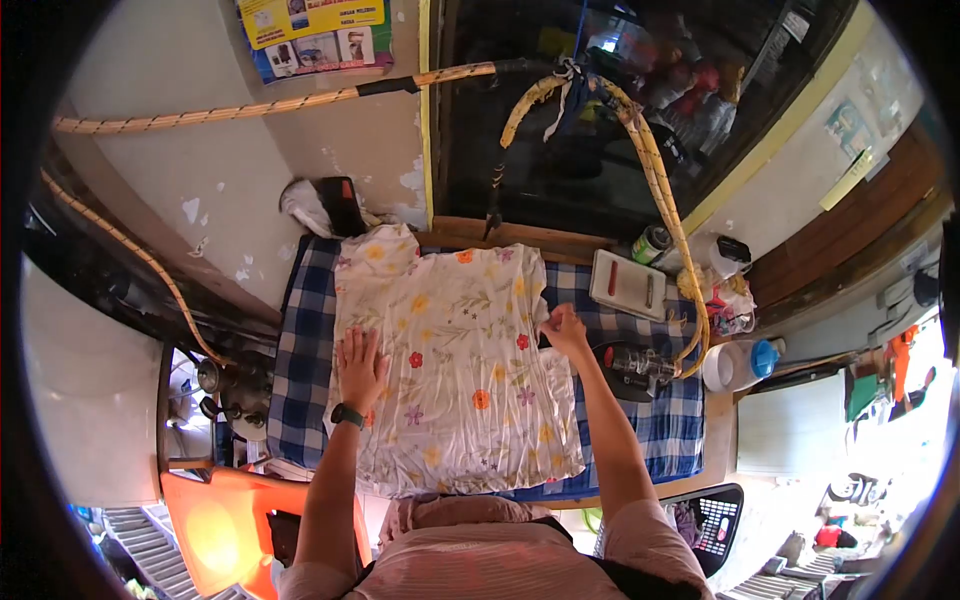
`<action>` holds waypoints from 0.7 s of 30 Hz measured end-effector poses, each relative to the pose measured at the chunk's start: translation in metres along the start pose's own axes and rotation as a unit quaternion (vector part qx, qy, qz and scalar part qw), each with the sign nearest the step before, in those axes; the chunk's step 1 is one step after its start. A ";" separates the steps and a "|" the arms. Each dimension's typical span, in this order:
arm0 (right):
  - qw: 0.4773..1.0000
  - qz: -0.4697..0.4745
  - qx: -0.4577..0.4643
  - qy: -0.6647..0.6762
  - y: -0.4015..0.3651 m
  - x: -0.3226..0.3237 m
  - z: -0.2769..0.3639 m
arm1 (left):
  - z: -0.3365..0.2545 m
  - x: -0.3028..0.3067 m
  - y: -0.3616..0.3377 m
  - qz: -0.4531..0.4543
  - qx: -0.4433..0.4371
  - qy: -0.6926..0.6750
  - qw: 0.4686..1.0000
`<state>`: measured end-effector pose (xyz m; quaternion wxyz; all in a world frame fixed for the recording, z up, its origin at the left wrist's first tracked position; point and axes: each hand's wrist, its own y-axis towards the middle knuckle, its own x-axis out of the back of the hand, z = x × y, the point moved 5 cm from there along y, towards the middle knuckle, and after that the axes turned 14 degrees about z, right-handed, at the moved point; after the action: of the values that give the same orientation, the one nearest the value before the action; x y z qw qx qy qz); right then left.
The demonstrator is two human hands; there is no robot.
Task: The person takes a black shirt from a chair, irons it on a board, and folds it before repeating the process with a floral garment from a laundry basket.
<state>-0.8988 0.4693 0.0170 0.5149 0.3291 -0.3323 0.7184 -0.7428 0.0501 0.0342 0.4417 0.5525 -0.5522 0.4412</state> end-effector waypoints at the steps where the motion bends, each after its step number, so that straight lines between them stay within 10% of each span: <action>1: 0.993 -0.070 0.006 0.090 0.002 -0.008 -0.014 | 0.002 -0.009 0.003 0.027 0.005 0.042 0.999; 8: 0.990 -0.043 -0.043 0.128 -0.018 0.021 0.021 | 0.003 -0.011 0.006 0.054 0.023 0.031 0.998; 15: 0.933 -0.159 -0.017 -0.323 -0.049 0.013 0.018 | 0.005 -0.007 0.018 0.029 0.019 0.016 0.999; 21: 0.989 -0.118 -0.035 -0.082 0.054 0.031 0.020 | 0.096 -0.020 0.082 -0.152 0.146 -0.249 0.945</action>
<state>-0.9558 0.4560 0.0463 0.5787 0.4055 -0.3570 0.6109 -0.8246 -0.0395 -0.0061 0.2666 0.7804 -0.4835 0.2935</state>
